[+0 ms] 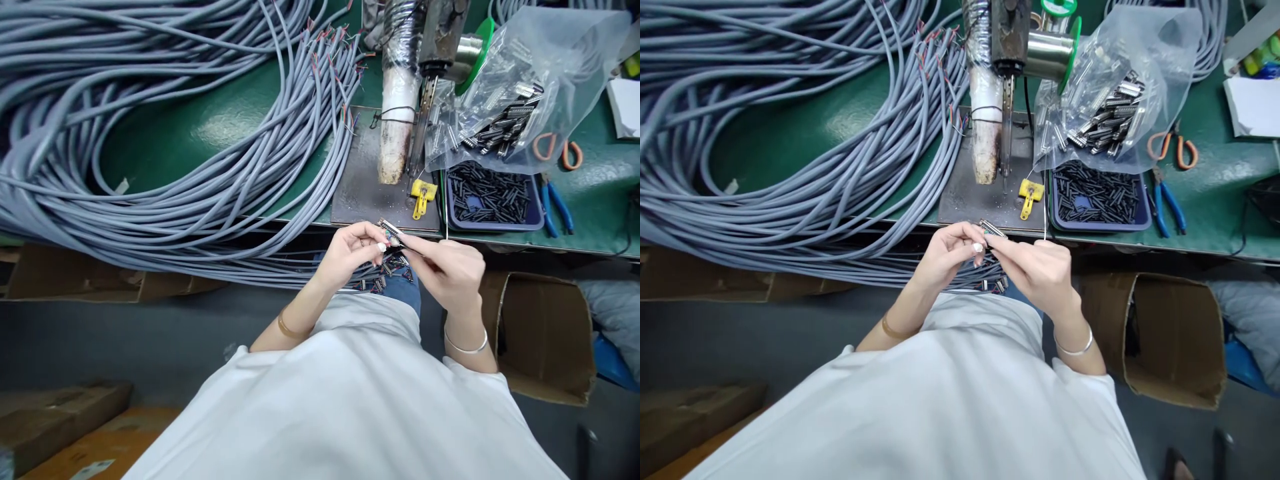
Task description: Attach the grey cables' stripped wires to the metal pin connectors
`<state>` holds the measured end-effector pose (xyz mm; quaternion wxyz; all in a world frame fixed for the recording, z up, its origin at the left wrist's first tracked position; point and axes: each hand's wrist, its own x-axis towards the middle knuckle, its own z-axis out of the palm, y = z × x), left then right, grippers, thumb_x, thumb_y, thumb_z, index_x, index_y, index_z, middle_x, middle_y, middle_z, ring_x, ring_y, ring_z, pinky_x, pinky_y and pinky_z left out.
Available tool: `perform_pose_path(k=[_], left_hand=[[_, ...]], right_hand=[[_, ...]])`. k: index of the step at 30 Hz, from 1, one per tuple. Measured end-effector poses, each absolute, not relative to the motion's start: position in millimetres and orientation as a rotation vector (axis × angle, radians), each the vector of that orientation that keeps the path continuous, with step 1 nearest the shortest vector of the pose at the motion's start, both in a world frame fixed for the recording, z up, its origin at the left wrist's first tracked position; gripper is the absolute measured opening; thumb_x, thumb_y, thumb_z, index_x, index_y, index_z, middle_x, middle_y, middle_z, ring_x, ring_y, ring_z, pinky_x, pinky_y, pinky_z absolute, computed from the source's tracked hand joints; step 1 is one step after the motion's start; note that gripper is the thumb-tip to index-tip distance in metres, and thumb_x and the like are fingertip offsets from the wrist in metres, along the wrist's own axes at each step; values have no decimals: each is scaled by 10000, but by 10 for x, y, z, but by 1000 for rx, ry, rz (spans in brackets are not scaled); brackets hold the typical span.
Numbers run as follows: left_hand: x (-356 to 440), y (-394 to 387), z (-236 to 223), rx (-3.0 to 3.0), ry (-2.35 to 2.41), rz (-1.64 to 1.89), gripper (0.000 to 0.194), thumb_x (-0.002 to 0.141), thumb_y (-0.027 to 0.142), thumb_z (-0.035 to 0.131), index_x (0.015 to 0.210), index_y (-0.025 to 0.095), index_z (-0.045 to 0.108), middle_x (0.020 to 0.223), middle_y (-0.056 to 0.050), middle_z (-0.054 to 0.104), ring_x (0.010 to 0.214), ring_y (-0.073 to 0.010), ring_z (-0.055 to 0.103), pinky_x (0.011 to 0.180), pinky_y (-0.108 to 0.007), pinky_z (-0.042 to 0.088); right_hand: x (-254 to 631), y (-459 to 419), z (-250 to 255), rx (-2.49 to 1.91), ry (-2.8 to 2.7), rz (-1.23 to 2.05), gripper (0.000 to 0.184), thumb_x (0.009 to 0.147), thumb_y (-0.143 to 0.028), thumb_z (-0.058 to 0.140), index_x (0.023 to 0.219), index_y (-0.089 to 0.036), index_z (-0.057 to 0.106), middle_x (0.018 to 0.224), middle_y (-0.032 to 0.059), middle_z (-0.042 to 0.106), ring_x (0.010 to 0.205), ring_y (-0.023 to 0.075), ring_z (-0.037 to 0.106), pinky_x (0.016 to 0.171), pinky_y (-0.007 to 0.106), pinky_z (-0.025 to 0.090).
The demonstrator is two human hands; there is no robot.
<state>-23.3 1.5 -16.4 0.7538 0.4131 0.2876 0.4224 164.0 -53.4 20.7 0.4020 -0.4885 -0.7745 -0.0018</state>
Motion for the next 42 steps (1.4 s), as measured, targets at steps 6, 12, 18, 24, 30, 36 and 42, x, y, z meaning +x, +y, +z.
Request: perform_pose_path(k=[6,12,18,24,30,36,42], left_hand=[[-176,-11,-164,946,671,903,255,745,317,851,799,133,683,712,3,650,539,-70,615,540,-185,522],[-95,-31,-133,942,798,1012,289,742,338,847,775,138,641,771,-17,701,506,-58,617,493,-165,509],[-93,-20,-69,1007,836,1023,261,778,326,821,814,144,638,730,5,659,519,-57,608,498,-157,499],[-65,36,-31,1018,809,1039,266,769,314,833,792,146,628,699,14,636,479,-37,525,446,-147,446],[-37,120,7,1018,808,1035,276,768,321,831,779,144,620,659,26,607,444,-26,497,417,-140,397],[-23,88,12,1034,811,967,227,776,293,803,804,143,635,595,35,597,452,-48,532,456,-157,442],[-11,69,20,1014,817,989,237,750,271,815,776,145,616,606,33,605,448,-48,534,445,-161,433]], right_hand=[[1617,-445,104,-1271,-2161,-92,78,969,-224,625,1028,-228,676,692,-48,728,513,74,571,546,276,359],[1665,-488,113,-1417,-1606,-22,43,944,-274,658,921,-238,655,600,-65,582,422,75,464,442,263,331],[1695,-537,180,-1328,-1278,199,185,993,-284,560,1175,-260,587,724,-38,691,451,105,598,430,252,456],[1592,-436,36,-1361,-1551,314,44,917,-196,665,938,-234,657,1010,34,778,911,180,764,764,321,641],[1600,-366,-33,-1324,-1569,274,48,918,-186,646,909,-228,624,1003,33,778,884,164,754,739,310,635],[1598,-372,34,-1323,-1577,386,54,910,-207,673,884,-226,629,1009,45,773,740,142,729,596,280,601],[1546,-324,14,-1298,-1394,318,110,890,-164,693,839,-220,613,863,-3,709,635,103,643,516,240,502]])
